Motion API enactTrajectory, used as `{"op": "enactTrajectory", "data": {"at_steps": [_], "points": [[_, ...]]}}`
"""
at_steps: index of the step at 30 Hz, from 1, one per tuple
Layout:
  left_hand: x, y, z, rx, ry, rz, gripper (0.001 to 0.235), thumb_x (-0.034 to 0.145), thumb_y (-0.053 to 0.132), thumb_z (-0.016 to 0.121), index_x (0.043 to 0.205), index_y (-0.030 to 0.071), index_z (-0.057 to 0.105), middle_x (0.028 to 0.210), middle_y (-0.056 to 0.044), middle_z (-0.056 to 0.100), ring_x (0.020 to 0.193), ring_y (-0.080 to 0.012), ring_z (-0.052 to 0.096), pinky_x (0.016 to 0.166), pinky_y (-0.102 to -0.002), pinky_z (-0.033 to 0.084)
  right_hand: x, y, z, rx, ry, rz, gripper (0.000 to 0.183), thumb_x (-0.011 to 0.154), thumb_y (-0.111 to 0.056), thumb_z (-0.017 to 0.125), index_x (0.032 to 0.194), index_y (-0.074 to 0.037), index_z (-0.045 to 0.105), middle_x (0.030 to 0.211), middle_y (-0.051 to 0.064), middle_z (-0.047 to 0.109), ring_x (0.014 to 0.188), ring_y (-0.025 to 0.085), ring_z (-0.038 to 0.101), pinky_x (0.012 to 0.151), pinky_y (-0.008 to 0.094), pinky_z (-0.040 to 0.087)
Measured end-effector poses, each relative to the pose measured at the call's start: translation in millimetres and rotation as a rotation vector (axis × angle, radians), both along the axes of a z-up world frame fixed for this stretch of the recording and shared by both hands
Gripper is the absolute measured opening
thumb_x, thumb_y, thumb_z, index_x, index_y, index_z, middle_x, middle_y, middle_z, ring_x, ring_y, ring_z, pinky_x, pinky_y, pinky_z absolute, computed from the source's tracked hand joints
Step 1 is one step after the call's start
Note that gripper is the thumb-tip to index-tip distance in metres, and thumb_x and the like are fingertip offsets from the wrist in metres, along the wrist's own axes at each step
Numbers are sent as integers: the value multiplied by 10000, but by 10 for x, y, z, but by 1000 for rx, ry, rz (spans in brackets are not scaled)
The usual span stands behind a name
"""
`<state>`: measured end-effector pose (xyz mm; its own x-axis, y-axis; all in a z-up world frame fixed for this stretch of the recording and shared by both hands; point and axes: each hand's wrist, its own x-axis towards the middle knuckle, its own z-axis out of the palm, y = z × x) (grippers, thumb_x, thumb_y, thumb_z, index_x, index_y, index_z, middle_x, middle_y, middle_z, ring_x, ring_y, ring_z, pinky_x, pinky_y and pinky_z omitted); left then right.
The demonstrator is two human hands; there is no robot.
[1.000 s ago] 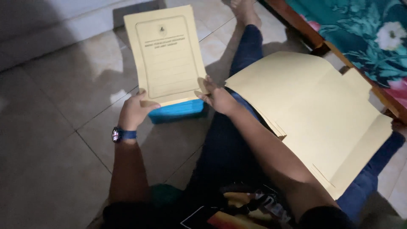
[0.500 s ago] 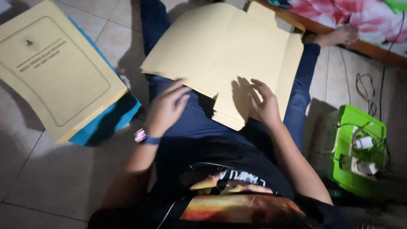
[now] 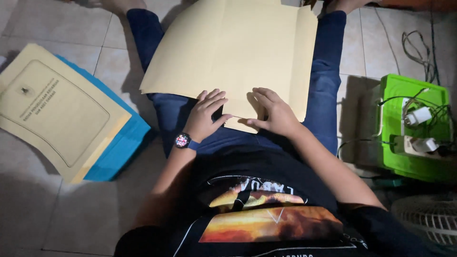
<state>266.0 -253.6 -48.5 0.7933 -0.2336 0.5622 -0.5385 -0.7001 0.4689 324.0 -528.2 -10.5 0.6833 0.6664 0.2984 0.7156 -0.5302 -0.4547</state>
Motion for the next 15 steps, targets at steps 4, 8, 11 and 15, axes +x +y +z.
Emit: {"op": "enactTrajectory", "data": {"at_steps": [4, 8, 11, 15], "points": [[181, -36, -146, 88, -123, 55, 307, 982, 385, 718, 1201, 171, 717, 1239, -34, 730, 1205, -244, 666, 1127, -463, 425, -9, -24, -75, 19, 37, -60, 741, 872, -501, 797, 1376, 8, 610, 1375, 167, 617, 1346, 345, 565, 1104, 457, 482], [510, -45, -289, 82, -121, 164, 146, 1023, 321, 662, 1116, 232, 729, 1015, 27, 772, 1010, -186, 740, 1057, -400, 500, -1, 35, -50, 174, 114, -236, 480, 1044, -375, 587, 1411, -68, 570, 1244, 142, 689, 1184, 337, 669, 995, 459, 547], [597, -149, -105, -6, 0, 224, 187, 1023, 319, 646, 1167, 203, 676, 916, 14, 761, 882, -211, 744, 897, -396, 557, 95, 49, -120, 181, -137, -231, 503, 1007, -286, 644, 1444, -63, 531, 1327, 185, 622, 1235, 390, 624, 992, 493, 540], [551, -300, 301, -222, 193, 243, 573, 1016, 140, 614, 1533, 127, 367, 882, -88, 727, 847, -328, 712, 813, -499, 587, 116, 171, -125, -44, -626, -185, 581, 860, -211, 839, 1404, -143, 646, 1472, 190, 549, 1379, 407, 502, 1052, 533, 443]]}}
